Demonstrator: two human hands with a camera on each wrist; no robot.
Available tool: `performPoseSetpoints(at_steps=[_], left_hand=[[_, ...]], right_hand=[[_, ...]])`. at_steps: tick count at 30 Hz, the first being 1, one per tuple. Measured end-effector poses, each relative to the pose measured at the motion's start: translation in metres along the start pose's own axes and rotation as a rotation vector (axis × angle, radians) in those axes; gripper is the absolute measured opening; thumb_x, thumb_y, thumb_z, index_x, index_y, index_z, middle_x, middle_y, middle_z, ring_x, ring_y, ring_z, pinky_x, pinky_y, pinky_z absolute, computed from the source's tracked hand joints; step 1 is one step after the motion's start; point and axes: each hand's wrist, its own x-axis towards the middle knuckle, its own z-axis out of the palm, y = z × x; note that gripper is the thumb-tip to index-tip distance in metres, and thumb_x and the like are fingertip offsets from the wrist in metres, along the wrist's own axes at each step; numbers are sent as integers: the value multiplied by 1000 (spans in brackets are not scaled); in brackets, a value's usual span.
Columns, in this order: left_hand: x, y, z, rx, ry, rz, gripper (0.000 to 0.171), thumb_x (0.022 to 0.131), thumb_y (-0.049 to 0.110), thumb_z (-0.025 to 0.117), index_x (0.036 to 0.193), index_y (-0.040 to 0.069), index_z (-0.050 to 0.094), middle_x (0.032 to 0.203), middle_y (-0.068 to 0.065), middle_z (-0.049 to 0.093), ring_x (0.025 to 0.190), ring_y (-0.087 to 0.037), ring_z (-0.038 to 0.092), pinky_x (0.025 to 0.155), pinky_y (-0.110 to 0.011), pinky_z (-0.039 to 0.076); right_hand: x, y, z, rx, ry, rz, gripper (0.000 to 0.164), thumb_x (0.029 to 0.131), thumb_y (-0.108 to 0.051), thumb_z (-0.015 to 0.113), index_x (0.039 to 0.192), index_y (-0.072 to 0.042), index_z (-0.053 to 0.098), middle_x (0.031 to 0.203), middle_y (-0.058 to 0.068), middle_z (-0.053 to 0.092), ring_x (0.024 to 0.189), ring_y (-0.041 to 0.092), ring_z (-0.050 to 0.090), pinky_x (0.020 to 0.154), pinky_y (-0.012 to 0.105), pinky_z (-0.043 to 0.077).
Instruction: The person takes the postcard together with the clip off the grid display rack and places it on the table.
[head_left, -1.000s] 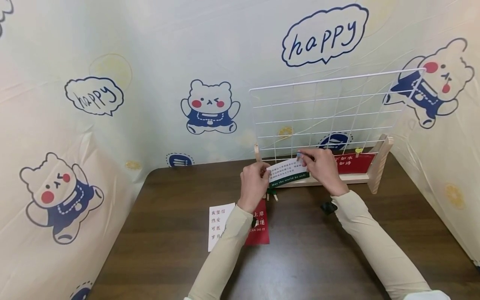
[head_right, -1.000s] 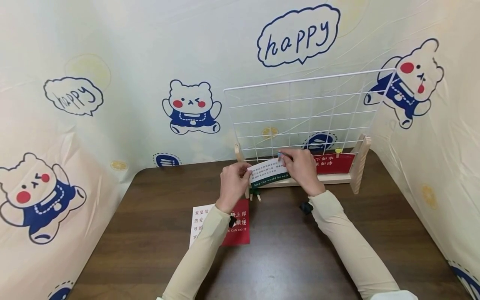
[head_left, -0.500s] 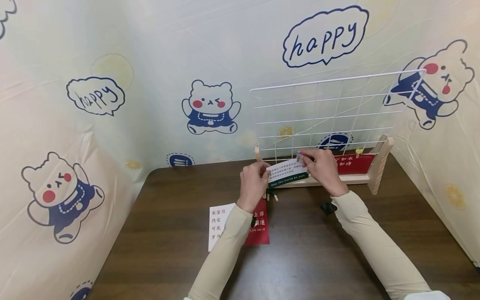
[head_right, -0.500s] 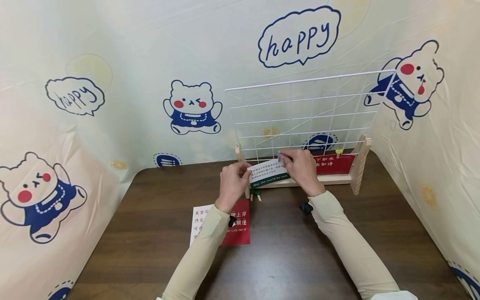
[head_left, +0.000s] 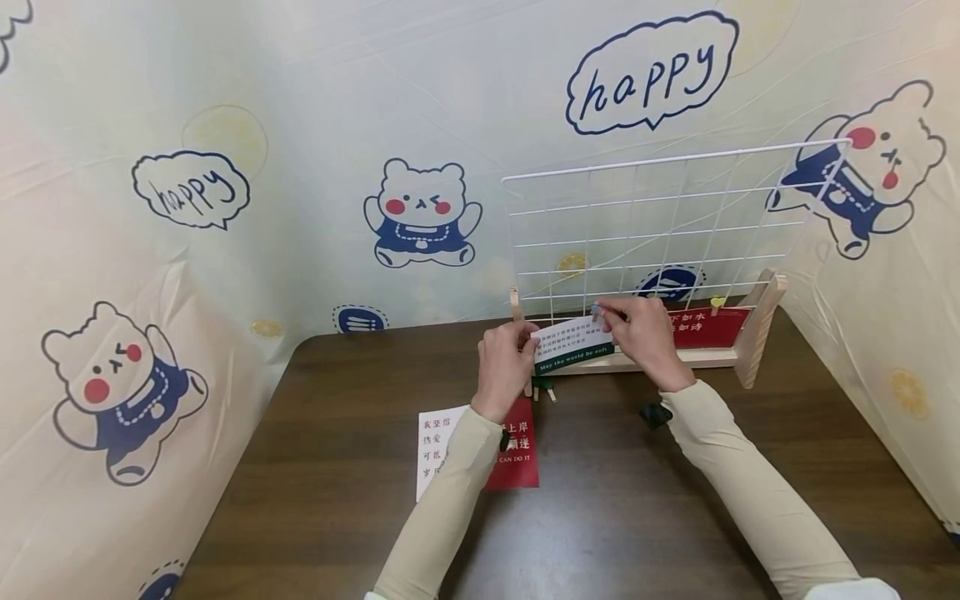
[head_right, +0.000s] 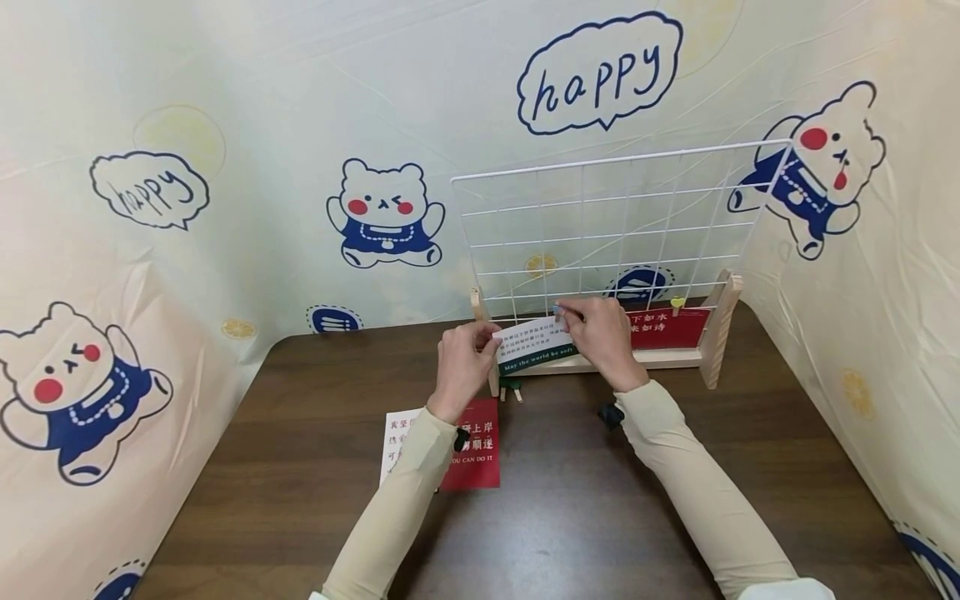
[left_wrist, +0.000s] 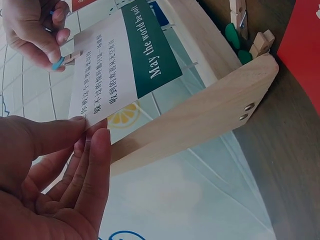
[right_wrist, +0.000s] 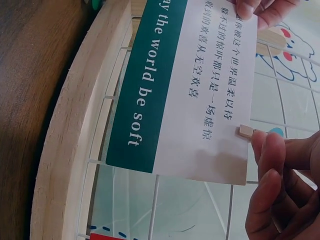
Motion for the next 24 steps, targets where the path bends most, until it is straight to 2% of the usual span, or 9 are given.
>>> performPoseSetpoints(at_steps=[9, 17, 20, 24], left_hand=[[-1, 2, -5, -19, -13, 7, 16, 97, 15, 74, 110, 7, 79, 97, -11, 80, 79, -20, 74, 68, -32, 64], [-5, 5, -10, -16, -51, 2, 14, 97, 14, 74, 108, 8, 80, 97, -11, 80, 78, -19, 75, 63, -30, 61], [-7, 6, -12, -14, -63, 4, 13, 97, 13, 74, 107, 8, 80, 98, -11, 80, 80, -19, 76, 65, -31, 61], [-10, 6, -14, -13, -75, 10, 13, 96, 12, 75, 107, 8, 80, 98, -10, 81, 82, -19, 77, 71, -33, 62]], right_hand=[[3, -5, -3, 8, 52, -33, 17, 96, -5, 72, 109, 2, 80, 68, 15, 74, 46, 15, 59, 43, 24, 32], [2, -11, -10, 48, 49, -13, 20, 97, -3, 71, 114, 3, 78, 68, 17, 74, 44, 12, 59, 42, 19, 39], [0, -14, -12, 58, 40, -3, 21, 97, -3, 70, 116, 4, 77, 70, 18, 74, 46, 13, 59, 42, 20, 39], [-2, -16, -14, 44, 39, -1, 23, 98, -2, 68, 118, 4, 76, 71, 17, 74, 49, 15, 54, 43, 24, 34]])
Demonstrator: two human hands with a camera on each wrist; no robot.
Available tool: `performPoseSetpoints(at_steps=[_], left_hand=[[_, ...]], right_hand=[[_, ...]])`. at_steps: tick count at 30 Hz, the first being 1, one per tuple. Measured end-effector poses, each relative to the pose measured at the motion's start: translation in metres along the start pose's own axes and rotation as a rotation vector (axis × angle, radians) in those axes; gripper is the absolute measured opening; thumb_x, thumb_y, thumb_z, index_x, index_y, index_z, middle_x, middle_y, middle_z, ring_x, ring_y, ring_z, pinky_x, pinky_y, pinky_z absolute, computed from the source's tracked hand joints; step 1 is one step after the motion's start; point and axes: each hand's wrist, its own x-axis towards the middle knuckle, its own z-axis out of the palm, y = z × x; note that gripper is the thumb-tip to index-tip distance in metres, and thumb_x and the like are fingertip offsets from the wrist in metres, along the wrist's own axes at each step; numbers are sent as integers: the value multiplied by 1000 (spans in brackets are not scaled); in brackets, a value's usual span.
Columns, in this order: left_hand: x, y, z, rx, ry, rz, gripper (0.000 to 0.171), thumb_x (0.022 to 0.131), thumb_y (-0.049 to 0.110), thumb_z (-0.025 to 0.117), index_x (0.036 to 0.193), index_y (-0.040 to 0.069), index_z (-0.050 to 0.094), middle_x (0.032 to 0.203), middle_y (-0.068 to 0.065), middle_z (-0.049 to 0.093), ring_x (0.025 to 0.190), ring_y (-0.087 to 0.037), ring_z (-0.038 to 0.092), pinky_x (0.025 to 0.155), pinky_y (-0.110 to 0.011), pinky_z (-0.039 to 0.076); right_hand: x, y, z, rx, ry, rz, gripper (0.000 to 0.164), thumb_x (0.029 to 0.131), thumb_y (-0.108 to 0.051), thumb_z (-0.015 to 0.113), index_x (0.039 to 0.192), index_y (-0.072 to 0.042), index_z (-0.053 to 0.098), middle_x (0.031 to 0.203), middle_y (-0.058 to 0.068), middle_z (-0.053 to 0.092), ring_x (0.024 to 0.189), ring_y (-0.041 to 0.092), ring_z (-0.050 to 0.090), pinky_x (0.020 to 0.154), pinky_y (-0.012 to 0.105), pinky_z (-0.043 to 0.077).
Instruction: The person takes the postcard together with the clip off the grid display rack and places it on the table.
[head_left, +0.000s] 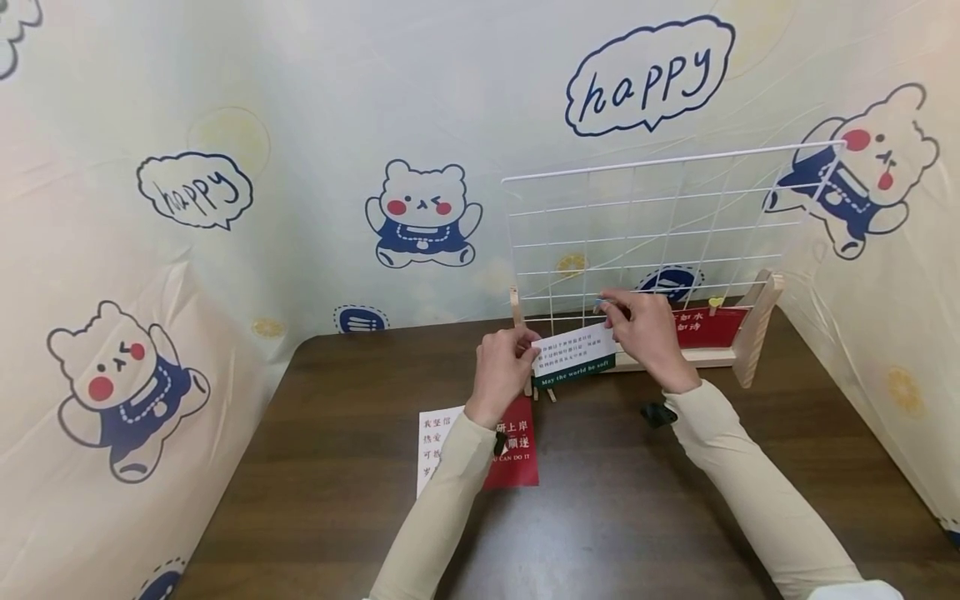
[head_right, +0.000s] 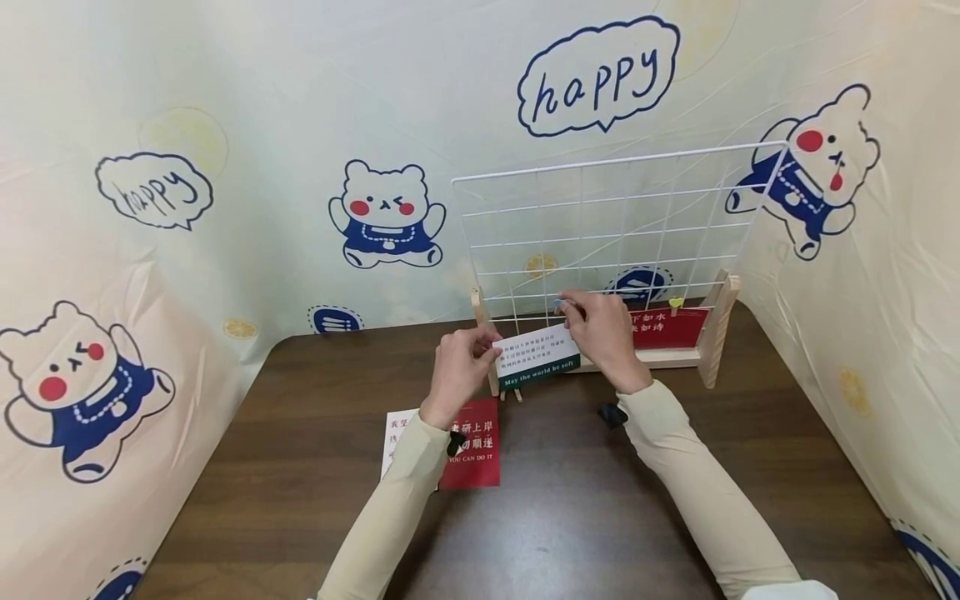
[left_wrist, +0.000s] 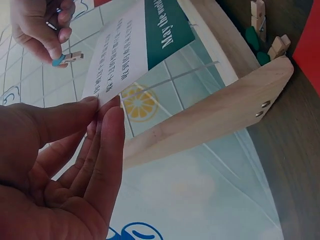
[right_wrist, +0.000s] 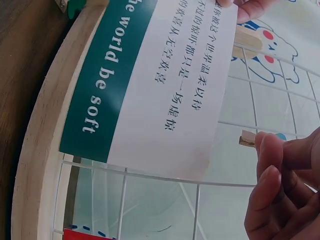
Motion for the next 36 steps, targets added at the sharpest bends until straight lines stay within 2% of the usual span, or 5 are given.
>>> performPoseSetpoints(at_steps=[8, 14, 24, 33, 36], left_hand=[[-5, 0, -6, -49, -56, -14, 13, 95, 12, 76, 108, 7, 80, 97, -11, 80, 78, -18, 71, 63, -25, 59], [-10, 1, -9, -39, -70, -14, 14, 94, 12, 77, 107, 7, 80, 93, -9, 79, 76, -16, 69, 67, -27, 56], [-19, -1, -8, -75, -141, -70, 14, 93, 11, 78, 106, 7, 80, 93, -9, 78, 75, -15, 69, 67, -26, 57], [-27, -7, -5, -97, -210, -97, 15, 92, 11, 80, 106, 7, 80, 91, -9, 78, 74, -14, 67, 67, -27, 58], [-30, -10, -4, -97, -227, -110, 16, 91, 10, 80, 106, 6, 80, 90, -8, 77, 73, -14, 66, 67, -26, 57]], right_hand=[[-2, 0, -1, -15, 2, -20, 23, 98, -2, 66, 119, 4, 75, 74, 17, 75, 58, 23, 60, 48, 27, 31], [-4, 3, 0, -9, 6, -19, 23, 98, -3, 67, 118, 3, 76, 76, 17, 76, 59, 22, 60, 50, 25, 32], [-8, 5, 2, -31, 8, -39, 23, 97, -5, 69, 119, 0, 77, 112, 22, 78, 71, 27, 62, 64, 30, 45], [-12, 9, 3, 4, 9, -42, 22, 96, -3, 69, 117, 0, 77, 107, 22, 79, 58, 18, 52, 54, 23, 38], [-13, 10, 3, 24, 7, -39, 21, 96, -2, 69, 116, 1, 77, 105, 22, 79, 59, 19, 56, 54, 21, 39]])
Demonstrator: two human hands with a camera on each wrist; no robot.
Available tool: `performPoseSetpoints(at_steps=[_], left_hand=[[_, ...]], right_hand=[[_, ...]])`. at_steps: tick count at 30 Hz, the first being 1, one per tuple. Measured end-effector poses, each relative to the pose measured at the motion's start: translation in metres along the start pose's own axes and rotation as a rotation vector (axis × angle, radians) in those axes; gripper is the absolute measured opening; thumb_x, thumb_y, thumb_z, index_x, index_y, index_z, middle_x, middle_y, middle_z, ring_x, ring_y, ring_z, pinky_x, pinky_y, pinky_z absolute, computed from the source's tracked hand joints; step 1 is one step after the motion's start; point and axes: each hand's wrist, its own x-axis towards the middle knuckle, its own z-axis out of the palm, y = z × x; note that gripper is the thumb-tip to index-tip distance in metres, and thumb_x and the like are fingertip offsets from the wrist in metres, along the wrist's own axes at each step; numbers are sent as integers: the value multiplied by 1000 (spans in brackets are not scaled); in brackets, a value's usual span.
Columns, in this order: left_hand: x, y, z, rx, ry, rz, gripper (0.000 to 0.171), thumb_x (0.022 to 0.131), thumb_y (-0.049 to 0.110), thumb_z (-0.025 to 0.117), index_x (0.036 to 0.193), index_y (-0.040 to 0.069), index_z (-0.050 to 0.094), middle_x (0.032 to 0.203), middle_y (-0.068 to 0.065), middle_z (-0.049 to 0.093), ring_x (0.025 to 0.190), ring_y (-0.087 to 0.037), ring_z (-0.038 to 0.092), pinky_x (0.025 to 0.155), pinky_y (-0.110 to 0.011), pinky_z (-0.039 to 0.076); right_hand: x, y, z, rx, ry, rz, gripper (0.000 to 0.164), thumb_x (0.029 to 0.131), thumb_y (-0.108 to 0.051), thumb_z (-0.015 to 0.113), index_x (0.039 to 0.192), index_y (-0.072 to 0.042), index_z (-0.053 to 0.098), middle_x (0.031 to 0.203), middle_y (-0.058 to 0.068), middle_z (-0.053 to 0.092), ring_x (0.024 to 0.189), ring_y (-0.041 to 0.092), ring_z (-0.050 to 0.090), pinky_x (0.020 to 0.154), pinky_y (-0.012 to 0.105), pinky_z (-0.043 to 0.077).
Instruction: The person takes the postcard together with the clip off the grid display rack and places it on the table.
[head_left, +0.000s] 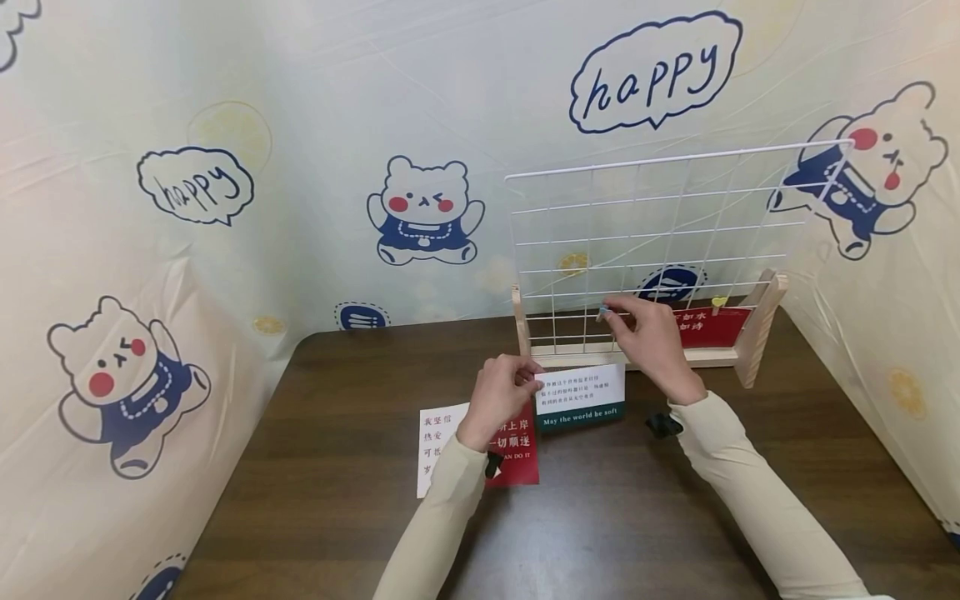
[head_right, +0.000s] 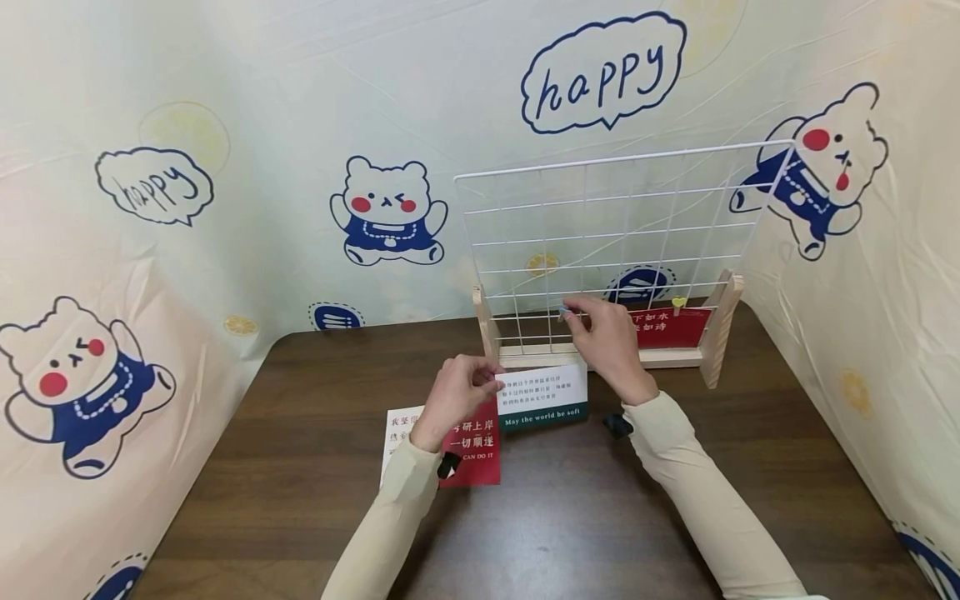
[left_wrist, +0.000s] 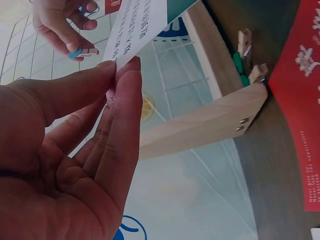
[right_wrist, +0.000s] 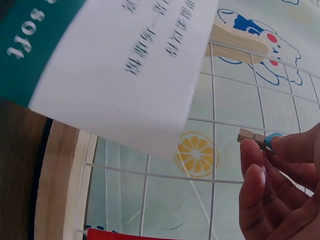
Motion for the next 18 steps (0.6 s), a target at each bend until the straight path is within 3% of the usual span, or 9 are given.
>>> performPoseSetpoints(at_steps=[6, 18], left_hand=[[-4, -5, 3, -3, -28, -7, 15, 91, 10, 80, 106, 7, 80, 93, -8, 78, 77, -12, 68, 72, -28, 59], [-9, -9, 9, -21, -90, -52, 14, 90, 10, 81, 104, 7, 79, 89, -7, 76, 73, -13, 65, 68, -26, 57]], right_hand=[[-2, 1, 2, 20, 2, 14, 21, 96, -2, 69, 115, 1, 78, 103, 22, 80, 64, 24, 68, 58, 15, 44], [-6, 0, 4, 6, -18, 28, 19, 96, -3, 69, 112, 0, 78, 87, 15, 79, 69, 23, 66, 62, 20, 45]])
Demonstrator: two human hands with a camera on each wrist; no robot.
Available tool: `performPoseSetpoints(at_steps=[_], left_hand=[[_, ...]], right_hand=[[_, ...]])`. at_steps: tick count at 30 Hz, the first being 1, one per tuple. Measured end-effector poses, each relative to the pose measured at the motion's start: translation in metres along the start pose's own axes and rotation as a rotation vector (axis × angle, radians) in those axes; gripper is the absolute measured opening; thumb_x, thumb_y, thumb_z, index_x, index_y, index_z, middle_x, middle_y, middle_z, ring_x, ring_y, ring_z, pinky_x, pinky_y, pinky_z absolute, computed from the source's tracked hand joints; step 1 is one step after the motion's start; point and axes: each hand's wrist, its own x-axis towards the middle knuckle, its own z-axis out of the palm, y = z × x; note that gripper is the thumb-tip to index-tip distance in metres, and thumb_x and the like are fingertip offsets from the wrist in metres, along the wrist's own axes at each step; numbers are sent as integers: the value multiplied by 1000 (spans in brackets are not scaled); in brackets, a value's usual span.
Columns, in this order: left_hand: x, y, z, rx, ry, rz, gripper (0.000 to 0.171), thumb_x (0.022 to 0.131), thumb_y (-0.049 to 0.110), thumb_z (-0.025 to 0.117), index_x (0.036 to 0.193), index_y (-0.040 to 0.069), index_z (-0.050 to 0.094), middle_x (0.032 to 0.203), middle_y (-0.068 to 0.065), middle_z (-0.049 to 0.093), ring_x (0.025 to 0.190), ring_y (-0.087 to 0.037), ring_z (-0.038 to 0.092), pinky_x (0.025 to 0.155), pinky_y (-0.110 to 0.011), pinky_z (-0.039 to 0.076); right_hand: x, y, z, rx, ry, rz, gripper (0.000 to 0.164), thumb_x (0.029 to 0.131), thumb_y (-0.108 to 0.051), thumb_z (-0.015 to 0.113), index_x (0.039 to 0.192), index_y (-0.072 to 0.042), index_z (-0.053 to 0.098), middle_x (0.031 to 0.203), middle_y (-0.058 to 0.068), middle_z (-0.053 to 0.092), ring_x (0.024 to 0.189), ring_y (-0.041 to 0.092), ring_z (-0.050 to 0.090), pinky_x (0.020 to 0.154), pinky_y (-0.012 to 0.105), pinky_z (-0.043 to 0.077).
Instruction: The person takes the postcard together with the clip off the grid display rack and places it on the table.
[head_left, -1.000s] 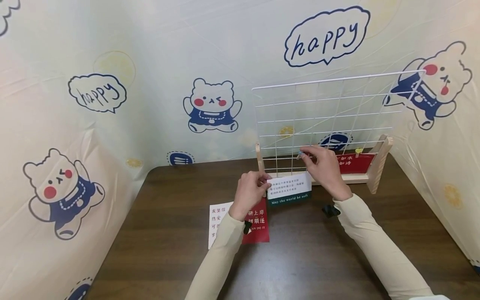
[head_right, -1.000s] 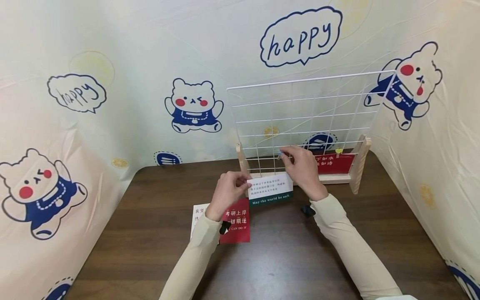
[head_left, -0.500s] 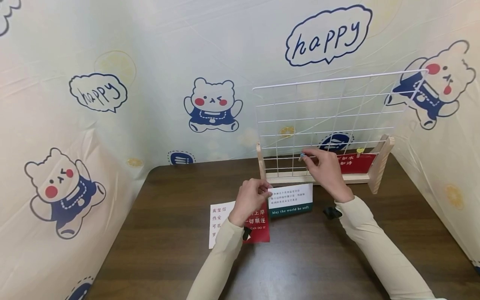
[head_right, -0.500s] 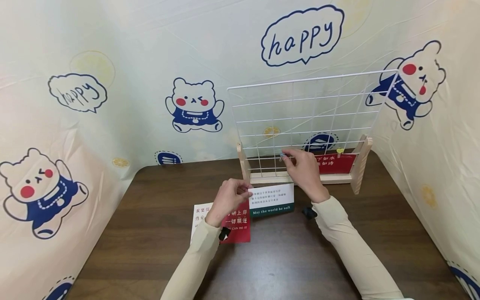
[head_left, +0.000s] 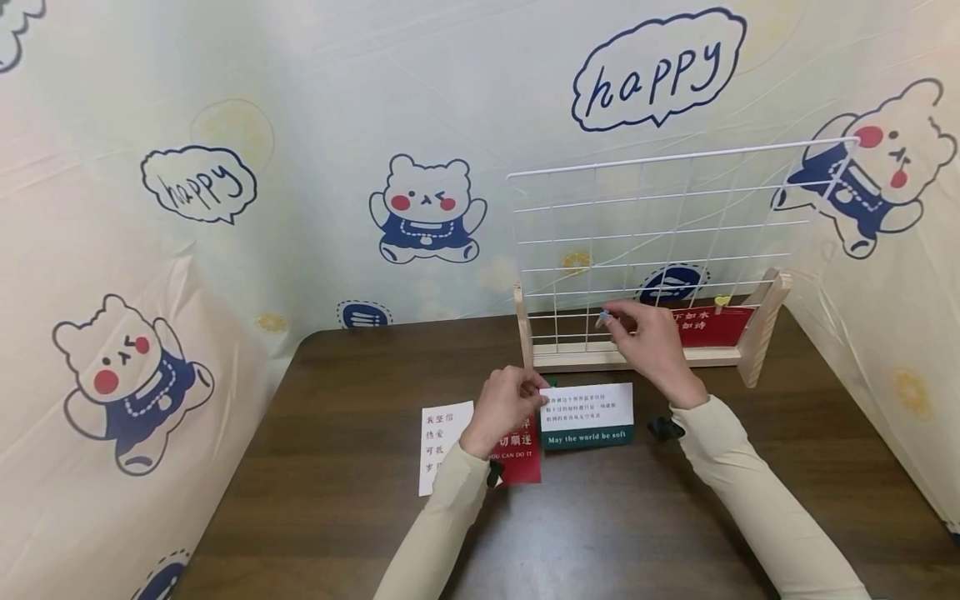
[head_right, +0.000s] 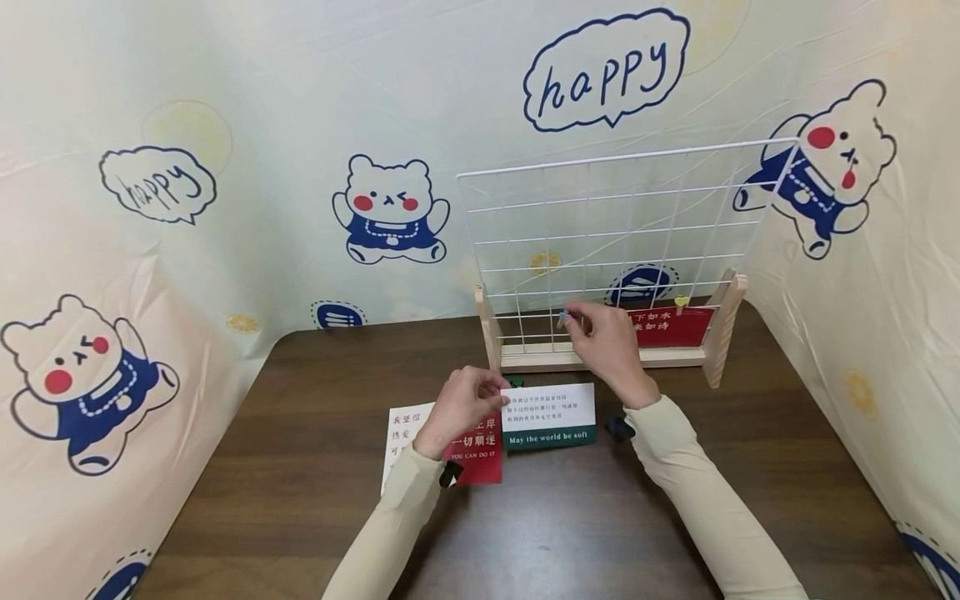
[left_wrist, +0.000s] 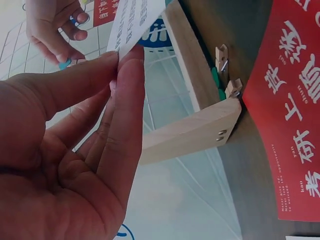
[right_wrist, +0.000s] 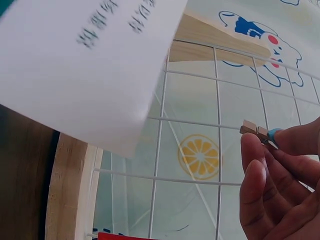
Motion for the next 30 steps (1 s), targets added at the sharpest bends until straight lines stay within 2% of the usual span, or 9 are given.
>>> performPoseSetpoints(at_steps=[8, 13, 19, 23, 30], left_hand=[[-3, -4, 4, 37, -25, -50, 18, 89, 13, 82, 107, 9, 81, 91, -6, 74, 78, -15, 62, 70, -27, 55], [-3, -7, 6, 27, -52, -63, 22, 88, 14, 84, 109, 10, 80, 90, -5, 74, 77, -17, 61, 65, -27, 54], [-3, -10, 6, 27, -57, -66, 24, 86, 15, 86, 109, 11, 79, 89, -4, 74, 77, -16, 62, 72, -30, 57], [-3, -13, 7, 34, -62, -72, 25, 85, 16, 86, 108, 12, 78, 89, -4, 73, 78, -16, 63, 75, -32, 58], [-4, -18, 11, 43, -81, -60, 24, 85, 16, 86, 106, 11, 78, 89, -4, 73, 78, -15, 62, 77, -33, 59]], right_hand=[[-4, 1, 6, 2, -41, 22, 19, 95, -4, 69, 111, 2, 78, 79, 14, 76, 63, 19, 58, 55, 21, 41], [-5, 1, 11, -11, -49, 21, 18, 95, -5, 70, 110, 2, 78, 77, 13, 77, 62, 20, 64, 55, 23, 42], [-7, 0, 15, 23, -81, 21, 18, 95, -4, 70, 110, 3, 77, 87, 17, 80, 61, 22, 73, 56, 21, 49], [-9, 0, 18, 27, -132, 45, 17, 96, -7, 70, 108, 2, 77, 89, 16, 80, 63, 21, 73, 58, 22, 51], [-13, 2, 27, -20, -273, 85, 19, 98, -8, 69, 113, 0, 77, 92, 15, 80, 66, 17, 62, 57, 26, 45]])
